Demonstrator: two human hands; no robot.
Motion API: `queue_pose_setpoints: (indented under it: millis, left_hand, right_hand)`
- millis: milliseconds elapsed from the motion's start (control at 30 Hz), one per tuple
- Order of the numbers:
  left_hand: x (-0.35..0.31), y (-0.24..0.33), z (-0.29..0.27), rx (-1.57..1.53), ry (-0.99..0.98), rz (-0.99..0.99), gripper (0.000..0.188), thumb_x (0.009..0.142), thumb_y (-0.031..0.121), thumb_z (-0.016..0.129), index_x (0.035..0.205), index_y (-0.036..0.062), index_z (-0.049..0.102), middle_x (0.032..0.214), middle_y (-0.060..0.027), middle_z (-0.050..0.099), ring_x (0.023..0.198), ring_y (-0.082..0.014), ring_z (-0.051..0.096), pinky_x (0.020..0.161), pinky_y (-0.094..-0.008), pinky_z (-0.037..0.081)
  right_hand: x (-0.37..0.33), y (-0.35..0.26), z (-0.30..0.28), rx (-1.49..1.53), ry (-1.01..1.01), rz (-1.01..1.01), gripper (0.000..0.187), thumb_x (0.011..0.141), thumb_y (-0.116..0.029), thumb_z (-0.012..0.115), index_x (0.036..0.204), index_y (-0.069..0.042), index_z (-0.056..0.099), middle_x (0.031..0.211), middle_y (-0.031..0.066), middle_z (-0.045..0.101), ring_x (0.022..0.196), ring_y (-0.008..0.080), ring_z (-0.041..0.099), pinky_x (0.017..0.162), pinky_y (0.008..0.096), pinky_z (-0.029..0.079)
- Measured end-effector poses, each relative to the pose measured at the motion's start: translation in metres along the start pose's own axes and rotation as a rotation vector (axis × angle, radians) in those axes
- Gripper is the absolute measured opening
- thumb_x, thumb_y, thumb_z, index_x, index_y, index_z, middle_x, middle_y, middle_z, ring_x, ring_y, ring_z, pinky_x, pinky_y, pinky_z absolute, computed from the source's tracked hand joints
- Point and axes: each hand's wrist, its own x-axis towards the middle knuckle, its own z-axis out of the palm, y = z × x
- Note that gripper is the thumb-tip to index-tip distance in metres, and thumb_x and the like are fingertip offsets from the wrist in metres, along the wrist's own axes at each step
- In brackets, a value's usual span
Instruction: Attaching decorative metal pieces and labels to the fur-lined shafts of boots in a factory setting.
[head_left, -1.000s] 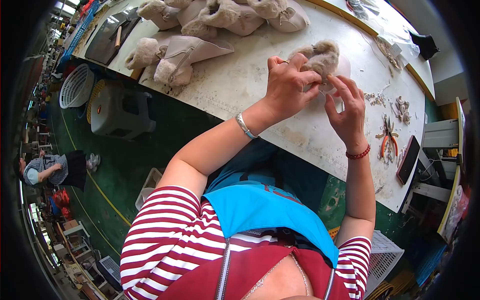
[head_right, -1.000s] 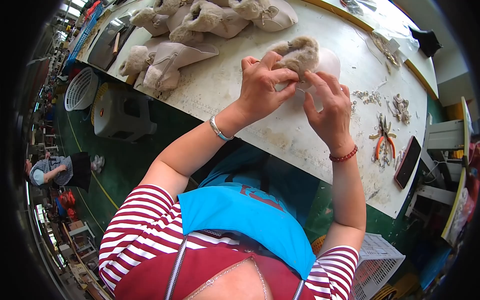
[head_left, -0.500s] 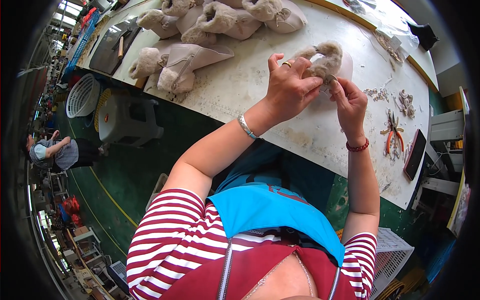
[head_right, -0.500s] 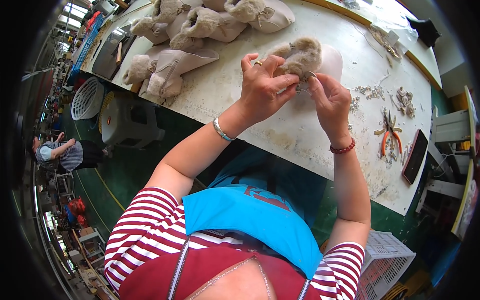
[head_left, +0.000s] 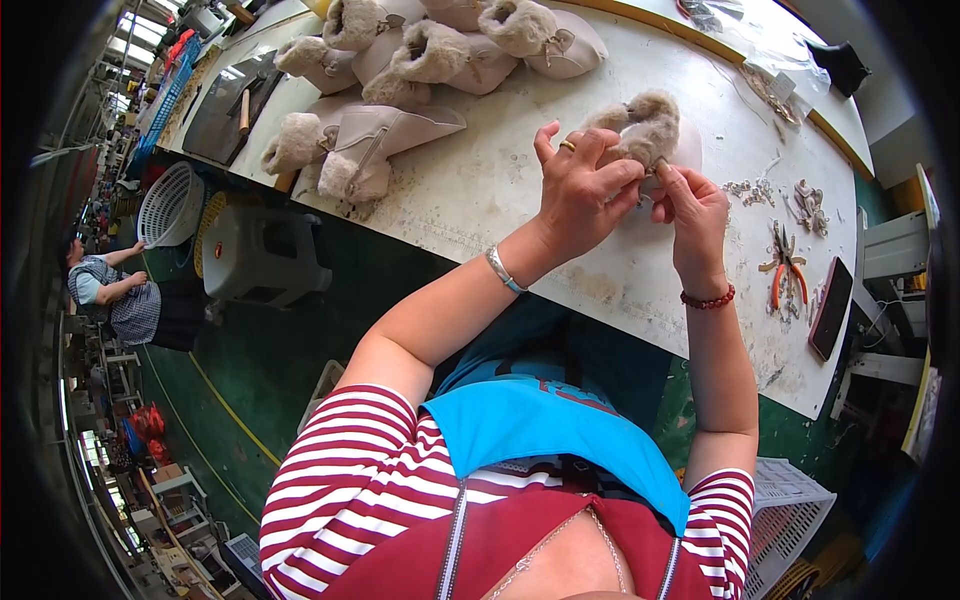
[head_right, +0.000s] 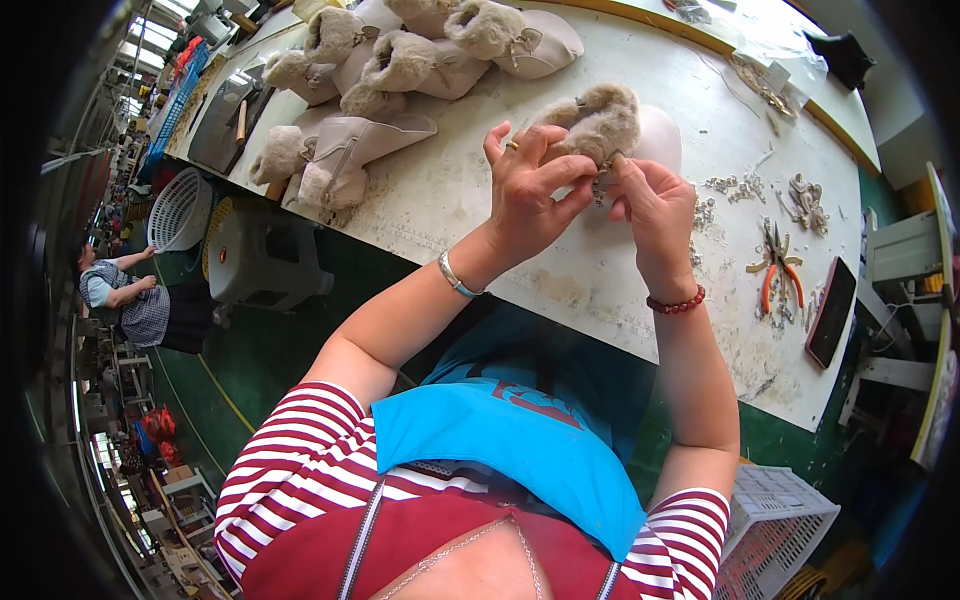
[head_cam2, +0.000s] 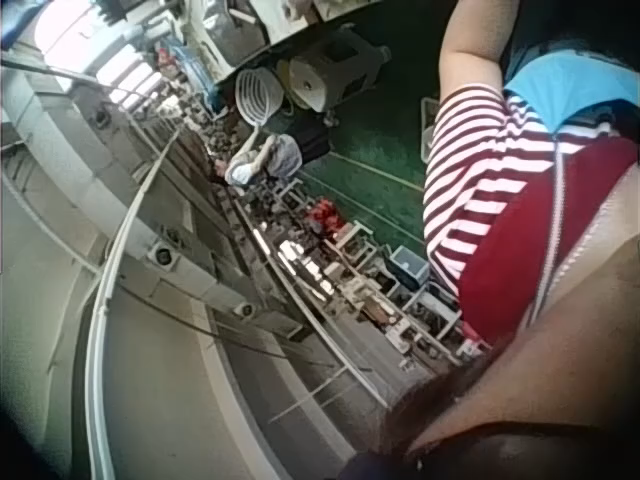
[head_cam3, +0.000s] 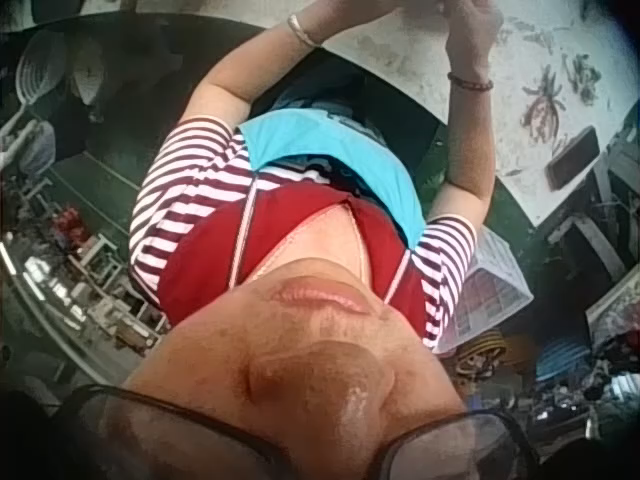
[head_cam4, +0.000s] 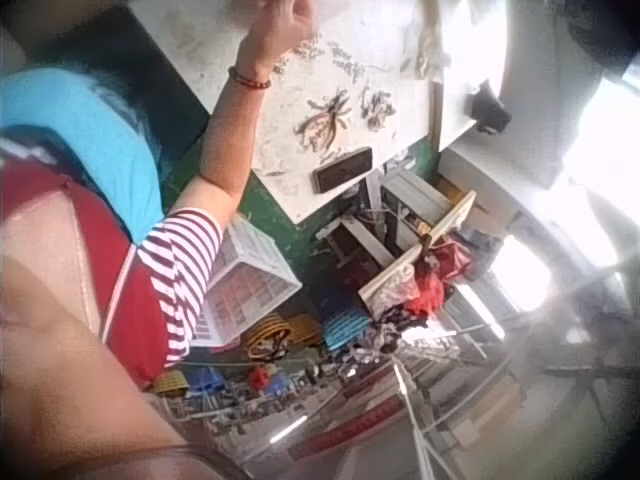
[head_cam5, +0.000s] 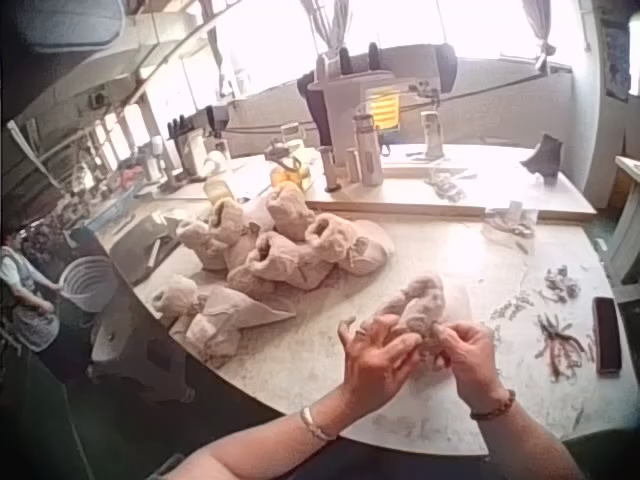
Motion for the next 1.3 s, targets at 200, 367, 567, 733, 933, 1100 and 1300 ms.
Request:
queue_pose_setpoints:
  millis: [200, 367, 567, 733, 933, 1100, 1300]
  left_hand:
    - [0.010, -0.013, -0.003, 0.041, -0.064, -0.014, 0.019, 0.072, 0.015, 0.078, 0.089, 0.0196, 0.073, 0.102, -0.0027, 0.060, 0.097, -0.0195, 0.060, 0.096, -0.0464, 0.029]
    - [0.020, -0.018, -0.013, -0.167, -0.133, -0.260, 0.009, 0.076, 0.012, 0.073, 0.082, 0.0175, 0.075, 0.089, -0.0009, 0.062, 0.093, -0.0190, 0.059, 0.089, -0.0396, 0.032]
    - [0.032, -0.016, -0.022, -0.310, -0.205, -0.348, 0.013, 0.081, 0.000, 0.069, 0.089, 0.0061, 0.077, 0.089, -0.0029, 0.061, 0.080, -0.0142, 0.063, 0.078, -0.0293, 0.050]
    - [0.027, -0.018, -0.026, -0.364, -0.190, -0.366, 0.016, 0.083, -0.007, 0.066, 0.091, 0.0025, 0.076, 0.088, -0.0041, 0.061, 0.079, -0.0146, 0.062, 0.073, -0.0241, 0.053]
    - [0.012, -0.021, -0.034, -0.339, -0.175, -0.334, 0.013, 0.080, 0.003, 0.070, 0.088, 0.0101, 0.077, 0.084, -0.0056, 0.063, 0.077, -0.0234, 0.063, 0.074, -0.0348, 0.051]
    - [0.007, -0.021, -0.046, -0.443, -0.145, -0.415, 0.017, 0.082, 0.000, 0.069, 0.092, 0.0103, 0.077, 0.084, -0.0045, 0.063, 0.077, -0.0190, 0.064, 0.071, -0.0299, 0.052]
    - [0.000, -0.017, -0.084, -1.014, 0.009, -0.944, 0.016, 0.092, -0.003, 0.061, 0.103, -0.0003, 0.073, 0.079, -0.0010, 0.064, 0.066, -0.0105, 0.060, 0.064, -0.0222, 0.050]
  right_hand:
    - [0.004, 0.007, -0.002, 0.045, 0.040, 0.045, 0.022, 0.097, -0.019, 0.067, 0.097, 0.002, 0.073, 0.076, 0.0024, 0.070, 0.058, 0.0062, 0.058, 0.052, 0.0194, 0.043]
    - [0.004, -0.005, -0.016, -0.947, 0.017, -0.827, 0.013, 0.090, -0.012, 0.072, 0.101, -0.006, 0.074, 0.078, 0.0036, 0.068, 0.066, 0.0164, 0.063, 0.069, 0.0295, 0.046]
    - [-0.006, -0.015, -0.024, -1.320, -0.060, -1.088, 0.027, 0.083, -0.010, 0.073, 0.109, -0.012, 0.073, 0.100, -0.0001, 0.065, 0.075, 0.0148, 0.063, 0.079, 0.0319, 0.045]
    - [-0.007, -0.003, -0.029, -1.372, -0.155, -1.167, 0.033, 0.080, -0.009, 0.071, 0.112, -0.014, 0.072, 0.101, -0.0008, 0.062, 0.084, 0.0121, 0.063, 0.082, 0.0323, 0.044]
    - [-0.012, -0.002, -0.025, -1.257, -0.211, -1.046, 0.025, 0.082, -0.011, 0.075, 0.107, -0.011, 0.072, 0.100, 0.0022, 0.065, 0.080, 0.0175, 0.065, 0.080, 0.0339, 0.045]
    - [-0.017, 0.001, -0.034, -1.031, -0.096, -0.873, 0.011, 0.089, -0.014, 0.073, 0.093, -0.005, 0.072, 0.086, 0.0087, 0.068, 0.076, 0.0241, 0.064, 0.072, 0.0353, 0.047]
    - [-0.037, -0.010, -0.034, -0.793, -0.019, -0.618, 0.021, 0.090, -0.006, 0.069, 0.110, 0.000, 0.069, 0.101, 0.0120, 0.067, 0.080, 0.0183, 0.064, 0.075, 0.0298, 0.052]
